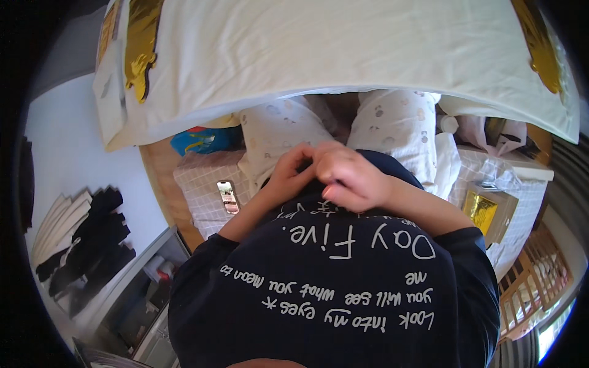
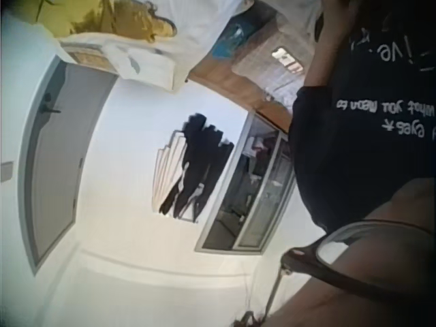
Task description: The person folds a foil balloon by hand and inserts it into a clear plastic sleeve on a cardboard backing.
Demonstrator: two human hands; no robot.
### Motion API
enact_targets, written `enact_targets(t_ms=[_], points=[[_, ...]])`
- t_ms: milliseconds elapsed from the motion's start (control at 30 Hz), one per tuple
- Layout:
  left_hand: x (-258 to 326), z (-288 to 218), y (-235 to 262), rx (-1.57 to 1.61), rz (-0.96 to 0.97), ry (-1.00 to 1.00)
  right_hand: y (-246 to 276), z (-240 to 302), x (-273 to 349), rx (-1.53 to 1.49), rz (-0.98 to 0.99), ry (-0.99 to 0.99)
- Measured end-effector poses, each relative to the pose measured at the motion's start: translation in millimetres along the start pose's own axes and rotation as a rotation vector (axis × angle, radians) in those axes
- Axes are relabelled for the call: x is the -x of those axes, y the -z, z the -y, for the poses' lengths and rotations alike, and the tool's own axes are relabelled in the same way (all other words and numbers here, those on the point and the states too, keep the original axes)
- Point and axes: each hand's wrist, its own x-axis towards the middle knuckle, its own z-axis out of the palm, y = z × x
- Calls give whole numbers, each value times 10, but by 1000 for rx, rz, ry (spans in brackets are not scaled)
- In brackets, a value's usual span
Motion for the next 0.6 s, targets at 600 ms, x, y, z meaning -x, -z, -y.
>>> enact_targets(t_ms=[600], points=[[8,340,102,740,-266,119,-38,-212,-78,-65,-376,-520]])
